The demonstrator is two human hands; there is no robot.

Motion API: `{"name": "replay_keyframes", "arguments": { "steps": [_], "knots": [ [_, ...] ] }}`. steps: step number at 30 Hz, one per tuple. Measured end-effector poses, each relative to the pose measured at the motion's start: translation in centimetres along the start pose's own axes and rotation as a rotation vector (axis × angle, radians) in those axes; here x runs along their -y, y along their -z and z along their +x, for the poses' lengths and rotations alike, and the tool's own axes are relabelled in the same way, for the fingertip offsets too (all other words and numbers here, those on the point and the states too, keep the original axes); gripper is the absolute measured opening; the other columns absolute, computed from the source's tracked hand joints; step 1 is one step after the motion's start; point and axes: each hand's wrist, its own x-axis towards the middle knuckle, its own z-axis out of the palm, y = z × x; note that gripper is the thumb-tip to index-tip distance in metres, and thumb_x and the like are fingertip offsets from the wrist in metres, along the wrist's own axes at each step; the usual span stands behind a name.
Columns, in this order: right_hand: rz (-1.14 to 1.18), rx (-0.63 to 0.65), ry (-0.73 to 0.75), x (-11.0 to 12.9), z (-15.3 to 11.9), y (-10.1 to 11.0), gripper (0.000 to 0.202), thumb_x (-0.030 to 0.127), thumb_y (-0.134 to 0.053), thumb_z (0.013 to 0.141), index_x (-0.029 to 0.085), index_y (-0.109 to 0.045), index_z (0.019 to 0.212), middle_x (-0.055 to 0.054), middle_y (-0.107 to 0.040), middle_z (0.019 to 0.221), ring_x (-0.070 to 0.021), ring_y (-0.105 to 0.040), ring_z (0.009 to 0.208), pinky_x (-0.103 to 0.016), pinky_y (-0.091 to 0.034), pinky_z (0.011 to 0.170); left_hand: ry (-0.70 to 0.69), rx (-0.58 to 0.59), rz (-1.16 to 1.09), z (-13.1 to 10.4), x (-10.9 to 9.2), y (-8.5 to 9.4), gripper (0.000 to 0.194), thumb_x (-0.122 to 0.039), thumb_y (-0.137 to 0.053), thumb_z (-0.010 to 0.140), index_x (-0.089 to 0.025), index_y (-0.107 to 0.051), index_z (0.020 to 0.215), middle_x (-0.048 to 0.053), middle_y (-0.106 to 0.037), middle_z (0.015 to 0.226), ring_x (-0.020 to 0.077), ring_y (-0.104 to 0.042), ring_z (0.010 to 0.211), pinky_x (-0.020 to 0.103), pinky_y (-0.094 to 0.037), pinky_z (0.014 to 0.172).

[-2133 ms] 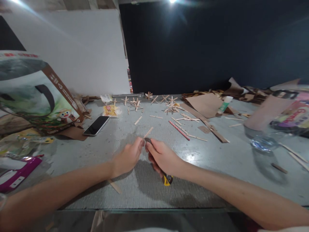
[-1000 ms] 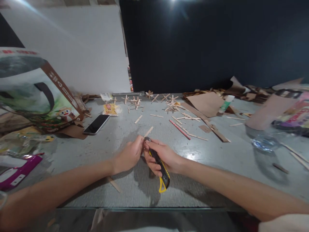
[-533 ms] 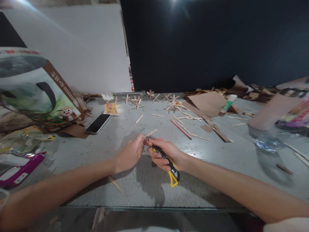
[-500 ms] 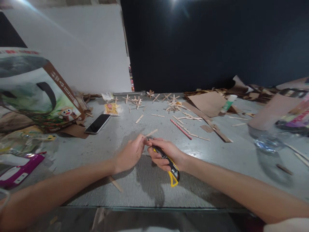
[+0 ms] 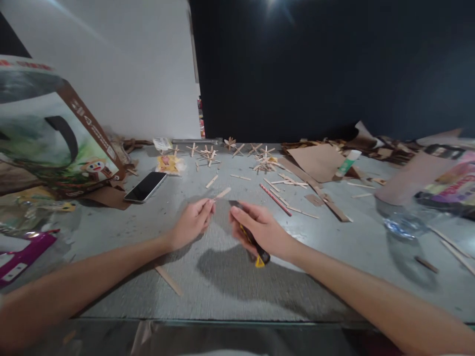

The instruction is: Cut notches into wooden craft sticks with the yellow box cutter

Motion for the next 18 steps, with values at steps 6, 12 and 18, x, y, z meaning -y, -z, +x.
{"name": "replay_keyframes", "arguments": {
  "steps": [6, 12, 18],
  "knots": [
    [-0.237, -0.298, 0.022, -1.5, 1.9, 1.1, 0.042, 0.062, -0.063, 0.093, 0.025, -0.051, 0.108, 0.013, -0.051, 0.053, -0.0073, -0.037, 0.025, -0.018, -0.029, 0.025, -0.086, 0.122, 0.163, -0.7, -1.1, 0.2, 0.039, -0.049, -0.043, 0.099, -0.021, -0.053, 0.074, -0.007, -0.037, 0.051, 0.0098, -0.033, 0.047, 0.024, -0.026, 0.048],
    [-0.302, -0.285, 0.003, -0.9, 1.9, 1.1, 0.04, 0.06, -0.065, 0.091, 0.023, -0.053, 0.103, 0.013, -0.05, 0.049, -0.0073, -0.037, 0.024, -0.018, -0.028, 0.025, -0.131, 0.171, 0.179, -0.8, -1.4, 0.3, 0.039, -0.046, -0.045, 0.098, -0.02, -0.051, 0.07, -0.006, -0.038, 0.055, 0.0095, -0.034, 0.05, 0.023, -0.026, 0.049],
    [-0.114, -0.188, -0.106, -1.3, 1.8, 0.0, 0.047, 0.064, -0.073, 0.083, 0.024, -0.048, 0.084, 0.013, -0.048, 0.048, -0.0057, -0.037, 0.025, -0.017, -0.031, 0.024, -0.015, 0.073, -0.147, -1.0, -1.6, -0.7, 0.043, -0.06, -0.051, 0.096, -0.022, -0.051, 0.075, -0.01, -0.033, 0.045, 0.0073, -0.028, 0.037, 0.022, -0.024, 0.04]
  ]
}}
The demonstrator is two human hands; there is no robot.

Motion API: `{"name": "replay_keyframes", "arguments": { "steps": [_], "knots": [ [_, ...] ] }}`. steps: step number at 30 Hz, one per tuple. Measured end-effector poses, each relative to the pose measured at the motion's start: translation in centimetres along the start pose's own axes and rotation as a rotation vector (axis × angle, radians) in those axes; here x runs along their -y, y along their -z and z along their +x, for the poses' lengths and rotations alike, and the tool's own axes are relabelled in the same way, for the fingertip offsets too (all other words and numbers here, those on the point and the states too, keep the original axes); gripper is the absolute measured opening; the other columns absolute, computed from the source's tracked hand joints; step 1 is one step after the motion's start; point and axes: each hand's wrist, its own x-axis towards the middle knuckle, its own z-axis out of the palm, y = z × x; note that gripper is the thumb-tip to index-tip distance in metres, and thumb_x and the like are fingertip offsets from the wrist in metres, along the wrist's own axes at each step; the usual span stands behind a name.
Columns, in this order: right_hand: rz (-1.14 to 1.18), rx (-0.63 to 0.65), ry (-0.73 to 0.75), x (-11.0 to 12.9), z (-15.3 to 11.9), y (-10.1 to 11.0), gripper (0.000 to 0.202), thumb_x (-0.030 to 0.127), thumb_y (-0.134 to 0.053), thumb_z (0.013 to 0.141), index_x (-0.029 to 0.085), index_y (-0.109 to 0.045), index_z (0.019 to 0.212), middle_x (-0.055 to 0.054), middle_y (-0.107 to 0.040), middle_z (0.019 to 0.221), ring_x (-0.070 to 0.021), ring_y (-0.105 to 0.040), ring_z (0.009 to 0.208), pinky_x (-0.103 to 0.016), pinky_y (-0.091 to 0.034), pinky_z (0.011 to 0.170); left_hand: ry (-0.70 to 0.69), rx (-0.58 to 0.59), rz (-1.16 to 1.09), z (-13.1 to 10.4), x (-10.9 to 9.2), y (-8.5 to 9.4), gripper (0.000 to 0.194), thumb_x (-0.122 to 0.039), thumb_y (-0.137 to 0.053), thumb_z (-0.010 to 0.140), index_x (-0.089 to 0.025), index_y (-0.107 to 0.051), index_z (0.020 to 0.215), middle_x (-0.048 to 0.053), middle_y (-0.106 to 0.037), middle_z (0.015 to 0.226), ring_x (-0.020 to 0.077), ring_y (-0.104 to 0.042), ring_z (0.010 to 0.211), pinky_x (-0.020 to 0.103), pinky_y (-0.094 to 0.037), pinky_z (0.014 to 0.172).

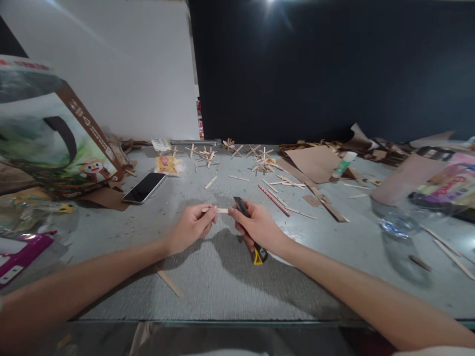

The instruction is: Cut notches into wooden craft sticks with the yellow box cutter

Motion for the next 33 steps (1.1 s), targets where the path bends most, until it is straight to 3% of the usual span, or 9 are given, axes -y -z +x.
{"name": "replay_keyframes", "arguments": {
  "steps": [3, 7, 10, 14, 33],
  "knots": [
    [0.101, 0.007, -0.022, -0.3, -0.4, -1.0, 0.049, 0.065, -0.075, 0.081, 0.024, -0.048, 0.083, 0.013, -0.046, 0.046, -0.0061, -0.035, 0.025, -0.018, -0.032, 0.023, 0.036, -0.021, -0.156, -0.1, -0.2, -0.7, 0.041, -0.063, -0.061, 0.091, -0.023, -0.052, 0.089, -0.014, -0.033, 0.043, 0.0066, -0.027, 0.031, 0.021, -0.025, 0.036],
    [0.134, 0.001, 0.019, -0.5, -0.8, -1.8, 0.049, 0.067, -0.072, 0.084, 0.025, -0.046, 0.084, 0.014, -0.045, 0.045, -0.0068, -0.036, 0.025, -0.018, -0.035, 0.024, 0.014, -0.044, -0.095, -0.4, -0.3, -1.1, 0.041, -0.061, -0.065, 0.091, -0.023, -0.05, 0.097, -0.012, -0.047, 0.048, 0.0078, -0.04, 0.034, 0.02, -0.029, 0.038],
    [0.13, 0.015, 0.032, -0.7, -0.9, -2.0, 0.051, 0.068, -0.071, 0.084, 0.025, -0.045, 0.082, 0.013, -0.044, 0.044, -0.0068, -0.037, 0.025, -0.018, -0.034, 0.025, 0.012, -0.026, -0.059, -0.7, -0.3, -1.2, 0.041, -0.062, -0.061, 0.094, -0.023, -0.052, 0.1, -0.011, -0.049, 0.05, 0.0084, -0.043, 0.037, 0.02, -0.034, 0.04],
    [0.139, 0.032, 0.016, -0.8, -1.0, -1.9, 0.051, 0.069, -0.071, 0.084, 0.025, -0.046, 0.082, 0.013, -0.045, 0.044, -0.0068, -0.036, 0.025, -0.018, -0.033, 0.024, -0.04, 0.014, -0.061, -1.0, -0.3, -1.4, 0.041, -0.062, -0.057, 0.096, -0.021, -0.056, 0.099, -0.01, -0.048, 0.052, 0.0079, -0.041, 0.039, 0.021, -0.035, 0.041],
    [0.129, 0.042, 0.018, -0.8, -1.1, -2.0, 0.049, 0.064, -0.073, 0.084, 0.025, -0.044, 0.081, 0.013, -0.046, 0.045, -0.0069, -0.037, 0.026, -0.017, -0.035, 0.025, -0.04, -0.031, -0.108, -1.1, -0.2, -1.7, 0.043, -0.063, -0.061, 0.093, -0.021, -0.054, 0.093, -0.01, -0.048, 0.05, 0.0071, -0.04, 0.035, 0.021, -0.032, 0.038]
  ]
}}
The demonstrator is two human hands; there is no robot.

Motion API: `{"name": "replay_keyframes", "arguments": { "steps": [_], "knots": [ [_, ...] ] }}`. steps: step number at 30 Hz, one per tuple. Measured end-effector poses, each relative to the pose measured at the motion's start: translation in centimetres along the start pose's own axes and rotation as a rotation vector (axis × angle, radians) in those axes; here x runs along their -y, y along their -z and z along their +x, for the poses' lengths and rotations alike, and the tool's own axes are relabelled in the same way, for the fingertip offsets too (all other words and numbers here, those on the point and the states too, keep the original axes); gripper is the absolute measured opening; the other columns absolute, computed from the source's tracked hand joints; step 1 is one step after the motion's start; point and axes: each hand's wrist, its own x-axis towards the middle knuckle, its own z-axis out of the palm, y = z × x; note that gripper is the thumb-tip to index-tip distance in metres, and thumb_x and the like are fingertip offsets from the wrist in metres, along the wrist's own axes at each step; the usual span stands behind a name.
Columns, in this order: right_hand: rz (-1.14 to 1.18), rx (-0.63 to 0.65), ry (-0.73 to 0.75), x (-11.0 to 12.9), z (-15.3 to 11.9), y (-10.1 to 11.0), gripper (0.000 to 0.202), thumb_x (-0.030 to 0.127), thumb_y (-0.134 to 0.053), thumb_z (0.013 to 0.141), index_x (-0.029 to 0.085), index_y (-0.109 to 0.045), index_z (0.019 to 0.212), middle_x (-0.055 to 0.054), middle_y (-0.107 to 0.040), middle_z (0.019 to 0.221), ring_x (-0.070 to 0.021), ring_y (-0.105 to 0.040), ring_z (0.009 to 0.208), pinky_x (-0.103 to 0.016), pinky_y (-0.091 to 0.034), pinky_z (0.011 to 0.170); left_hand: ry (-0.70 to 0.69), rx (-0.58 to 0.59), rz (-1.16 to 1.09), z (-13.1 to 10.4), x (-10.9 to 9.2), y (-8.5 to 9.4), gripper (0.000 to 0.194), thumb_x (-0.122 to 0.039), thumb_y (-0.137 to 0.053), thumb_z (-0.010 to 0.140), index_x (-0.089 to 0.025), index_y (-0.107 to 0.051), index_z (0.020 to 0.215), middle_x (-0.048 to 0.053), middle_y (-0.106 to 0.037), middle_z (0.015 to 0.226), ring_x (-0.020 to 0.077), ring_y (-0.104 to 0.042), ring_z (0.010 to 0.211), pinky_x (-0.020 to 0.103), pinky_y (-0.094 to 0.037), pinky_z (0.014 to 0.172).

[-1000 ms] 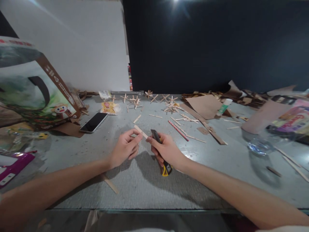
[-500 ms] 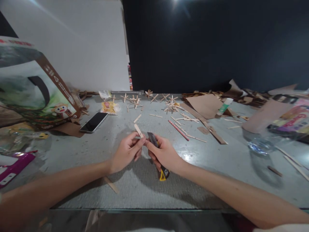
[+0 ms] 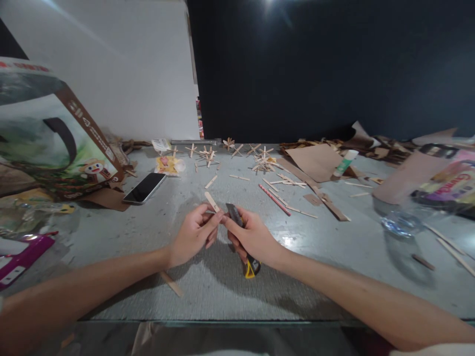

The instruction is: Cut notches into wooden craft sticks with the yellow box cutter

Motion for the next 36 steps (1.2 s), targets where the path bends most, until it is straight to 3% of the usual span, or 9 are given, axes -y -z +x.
{"name": "replay_keyframes", "arguments": {
  "steps": [10, 18, 24, 27, 32, 34, 36],
  "knots": [
    [-0.041, 0.032, 0.01, 0.2, 0.0, 0.3, 0.045, 0.064, -0.07, 0.087, 0.024, -0.048, 0.082, 0.013, -0.046, 0.045, -0.0072, -0.039, 0.027, -0.018, -0.035, 0.026, -0.051, -0.055, 0.082, -0.1, -0.1, 0.1, 0.039, -0.058, -0.057, 0.097, -0.021, -0.055, 0.086, -0.009, -0.043, 0.053, 0.0085, -0.04, 0.044, 0.022, -0.033, 0.045],
    [-0.125, 0.002, 0.041, 0.6, 0.1, 1.3, 0.041, 0.063, -0.061, 0.093, 0.025, -0.049, 0.096, 0.014, -0.048, 0.052, -0.0062, -0.039, 0.028, -0.016, -0.028, 0.026, -0.208, -0.18, 0.31, 0.7, -0.1, 0.9, 0.029, -0.042, -0.056, 0.099, -0.02, -0.062, 0.081, 0.003, -0.064, 0.085, 0.0161, -0.06, 0.082, 0.028, -0.047, 0.079],
    [-0.231, -0.025, 0.115, 1.0, 0.6, 2.8, 0.034, 0.06, -0.051, 0.099, 0.028, -0.04, 0.102, 0.012, -0.052, 0.065, -0.0062, -0.037, 0.033, -0.017, -0.028, 0.03, -0.113, -0.102, 0.538, 1.6, 0.6, 1.9, 0.019, -0.03, -0.068, 0.09, -0.021, -0.068, 0.074, 0.003, -0.068, 0.075, 0.0197, -0.063, 0.077, 0.03, -0.047, 0.075],
    [-0.368, -0.028, 0.128, 1.4, 0.9, 3.8, 0.031, 0.056, -0.047, 0.102, 0.027, -0.039, 0.095, 0.011, -0.048, 0.062, -0.0084, -0.038, 0.039, -0.019, -0.03, 0.034, -0.051, -0.066, 0.656, 1.9, 0.9, 2.4, 0.002, -0.023, -0.074, 0.083, -0.022, -0.074, 0.084, 0.004, -0.07, 0.078, 0.0227, -0.065, 0.081, 0.034, -0.049, 0.08],
    [-0.774, 0.049, 0.234, 2.2, 1.6, 5.3, 0.035, 0.045, -0.042, 0.106, 0.024, -0.044, 0.079, 0.003, -0.054, 0.061, -0.0125, -0.048, 0.051, -0.025, -0.032, 0.049, -0.037, 0.017, 0.875, 2.3, 1.2, 2.9, 0.056, -0.026, -0.079, 0.08, -0.023, -0.066, 0.134, 0.012, -0.072, 0.116, 0.0327, -0.058, 0.118, 0.047, -0.046, 0.102],
    [-0.961, 0.074, 0.253, 2.5, 1.7, 5.6, 0.03, 0.038, -0.043, 0.107, 0.023, -0.049, 0.081, 0.0, -0.059, 0.064, -0.0148, -0.053, 0.055, -0.027, -0.031, 0.053, -0.041, 0.076, 0.939, 2.6, 1.2, 3.3, 0.064, -0.031, -0.079, 0.081, -0.026, -0.062, 0.143, 0.013, -0.063, 0.137, 0.035, -0.05, 0.132, 0.052, -0.041, 0.11],
    [-1.152, 0.095, 0.252, 2.6, 1.8, 5.8, 0.022, 0.032, -0.044, 0.107, 0.023, -0.055, 0.091, 0.0, -0.061, 0.065, -0.0164, -0.054, 0.056, -0.028, -0.026, 0.054, -0.035, 0.194, 0.986, 2.9, 1.0, 3.8, 0.058, -0.036, -0.077, 0.084, -0.03, -0.065, 0.14, 0.011, -0.056, 0.15, 0.0365, -0.041, 0.143, 0.057, -0.034, 0.116]
  ]
}}
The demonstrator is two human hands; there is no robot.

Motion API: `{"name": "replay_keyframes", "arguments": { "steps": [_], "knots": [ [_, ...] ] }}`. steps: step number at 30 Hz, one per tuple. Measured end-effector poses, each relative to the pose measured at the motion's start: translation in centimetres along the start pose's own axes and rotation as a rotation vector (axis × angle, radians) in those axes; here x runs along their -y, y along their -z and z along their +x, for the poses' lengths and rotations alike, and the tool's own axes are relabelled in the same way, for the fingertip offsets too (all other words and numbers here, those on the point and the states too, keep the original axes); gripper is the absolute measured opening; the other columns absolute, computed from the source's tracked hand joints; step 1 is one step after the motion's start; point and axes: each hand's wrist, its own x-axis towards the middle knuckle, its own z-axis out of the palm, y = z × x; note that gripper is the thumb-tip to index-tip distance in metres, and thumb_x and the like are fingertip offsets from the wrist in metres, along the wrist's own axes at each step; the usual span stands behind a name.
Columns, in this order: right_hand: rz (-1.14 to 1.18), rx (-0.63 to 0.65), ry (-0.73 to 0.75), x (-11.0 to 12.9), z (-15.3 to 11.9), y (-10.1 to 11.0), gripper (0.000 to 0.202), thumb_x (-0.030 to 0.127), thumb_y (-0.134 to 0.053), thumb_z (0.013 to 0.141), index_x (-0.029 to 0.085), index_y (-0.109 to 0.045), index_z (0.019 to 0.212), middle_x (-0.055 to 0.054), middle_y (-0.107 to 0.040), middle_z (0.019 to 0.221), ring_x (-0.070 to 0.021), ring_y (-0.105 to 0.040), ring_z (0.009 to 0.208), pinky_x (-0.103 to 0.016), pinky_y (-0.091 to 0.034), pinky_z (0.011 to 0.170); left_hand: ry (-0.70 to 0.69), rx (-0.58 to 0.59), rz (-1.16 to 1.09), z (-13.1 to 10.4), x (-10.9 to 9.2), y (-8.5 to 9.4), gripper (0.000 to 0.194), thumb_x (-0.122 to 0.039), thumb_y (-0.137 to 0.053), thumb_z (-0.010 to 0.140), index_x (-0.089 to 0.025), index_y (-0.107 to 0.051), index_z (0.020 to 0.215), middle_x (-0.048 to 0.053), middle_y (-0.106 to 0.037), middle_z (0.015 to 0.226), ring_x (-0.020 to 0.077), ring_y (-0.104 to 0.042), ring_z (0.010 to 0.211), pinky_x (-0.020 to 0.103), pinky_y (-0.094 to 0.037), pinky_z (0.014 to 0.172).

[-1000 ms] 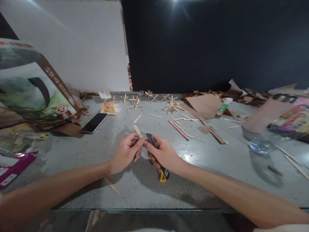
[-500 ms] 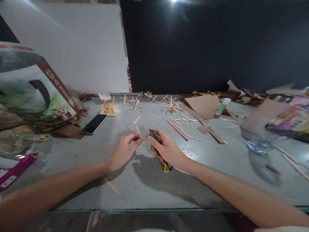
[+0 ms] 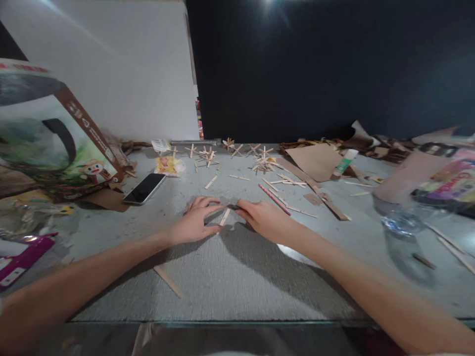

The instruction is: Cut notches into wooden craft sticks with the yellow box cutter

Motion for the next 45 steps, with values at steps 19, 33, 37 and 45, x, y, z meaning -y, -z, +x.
{"name": "replay_keyframes", "arguments": {
  "steps": [19, 33, 37, 45],
  "knots": [
    [-0.293, -0.07, 0.027, -1.0, 0.2, -1.4, 0.024, 0.033, -0.04, 0.111, 0.018, -0.057, 0.103, -0.01, -0.073, 0.087, -0.0233, -0.068, 0.075, -0.031, -0.033, 0.063, -0.071, -0.018, 0.067, 0.2, 1.2, 1.6, 0.012, -0.034, -0.082, 0.084, -0.025, -0.083, 0.092, 0.009, -0.07, 0.129, 0.0375, -0.048, 0.134, 0.058, -0.027, 0.111],
    [-0.299, -0.202, 0.141, -2.0, 0.4, -2.1, 0.025, 0.023, -0.033, 0.109, 0.016, -0.054, 0.119, -0.017, -0.068, 0.112, -0.0284, -0.07, 0.093, -0.035, -0.048, 0.073, 0.151, -0.105, 0.136, -0.5, -0.1, 0.1, 0.015, -0.008, -0.054, 0.094, -0.016, -0.064, 0.086, 0.009, -0.068, 0.095, 0.0278, -0.06, 0.102, 0.042, -0.036, 0.091],
    [-0.273, -0.252, 0.165, -2.2, 0.3, -2.4, 0.03, 0.026, -0.032, 0.11, 0.018, -0.055, 0.128, -0.015, -0.07, 0.108, -0.0263, -0.07, 0.081, -0.034, -0.049, 0.068, 0.139, -0.096, -0.106, -0.8, 0.0, -0.4, 0.02, -0.004, -0.044, 0.093, -0.02, -0.057, 0.093, 0.0, -0.059, 0.072, 0.0183, -0.055, 0.069, 0.031, -0.037, 0.071],
    [-0.056, -0.359, 0.268, -1.8, 0.3, -3.8, 0.045, 0.04, -0.023, 0.113, 0.019, -0.057, 0.133, -0.015, -0.069, 0.115, -0.0279, -0.067, 0.108, -0.04, -0.054, 0.09, 0.137, -0.152, -0.637, -0.1, -0.1, -1.1, 0.026, -0.032, -0.04, 0.102, -0.019, -0.063, 0.105, -0.004, -0.049, 0.07, 0.0132, -0.047, 0.061, 0.025, -0.036, 0.061]
  ]
}}
